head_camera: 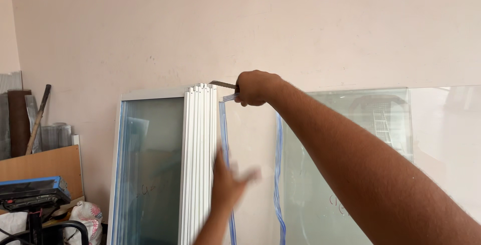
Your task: The person applies a blue sealant strip along the edges of a large glass pane using a utility knife to cut and smooth the material. The person measures and cuts the sealant to fit the glass dimensions, then presses it along the perimeter.
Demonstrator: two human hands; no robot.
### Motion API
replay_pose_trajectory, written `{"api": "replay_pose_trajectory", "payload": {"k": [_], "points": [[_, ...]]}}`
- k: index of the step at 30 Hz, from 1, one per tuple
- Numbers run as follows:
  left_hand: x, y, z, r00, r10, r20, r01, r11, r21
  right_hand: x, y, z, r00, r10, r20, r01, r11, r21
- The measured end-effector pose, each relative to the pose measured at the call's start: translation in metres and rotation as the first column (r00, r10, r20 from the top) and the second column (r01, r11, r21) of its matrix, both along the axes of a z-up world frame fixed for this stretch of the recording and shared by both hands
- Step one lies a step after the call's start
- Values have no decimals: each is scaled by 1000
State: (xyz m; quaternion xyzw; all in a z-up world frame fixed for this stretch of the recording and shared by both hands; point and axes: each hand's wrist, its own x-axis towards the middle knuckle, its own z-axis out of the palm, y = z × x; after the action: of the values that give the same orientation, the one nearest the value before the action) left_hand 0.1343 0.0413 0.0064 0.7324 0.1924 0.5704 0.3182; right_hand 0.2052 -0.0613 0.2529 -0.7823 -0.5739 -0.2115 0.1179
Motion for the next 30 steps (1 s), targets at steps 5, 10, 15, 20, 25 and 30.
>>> {"api": "replay_pose_trajectory", "payload": {"k": [5, 10, 15, 20, 25, 30], "points": [[-42, -45, 128, 889, 381, -256, -309, 909, 280, 12, -2, 10, 995, 40, -94, -41, 999, -10], [-48, -66, 154, 637, 660, -398, -356, 710, 608, 26, -30, 11, 968, 51, -244, -38, 998, 59], [-51, -58, 156, 534, 714, -452, -323, 666, 672, 35, -59, 24, 982, 46, -186, -47, 999, -5], [-50, -42, 154, 510, 751, -420, -297, 612, 733, 61, -91, 35, 982, 30, -185, -37, 999, -32], [-45, -23, 154, 522, 761, -386, -269, 576, 772, 106, -138, 44, 956, -56, -289, 77, 995, 62], [-47, -29, 166, 484, 790, -377, -251, 538, 805, 124, -141, 44, 989, -98, -113, 124, 959, 255]]}}
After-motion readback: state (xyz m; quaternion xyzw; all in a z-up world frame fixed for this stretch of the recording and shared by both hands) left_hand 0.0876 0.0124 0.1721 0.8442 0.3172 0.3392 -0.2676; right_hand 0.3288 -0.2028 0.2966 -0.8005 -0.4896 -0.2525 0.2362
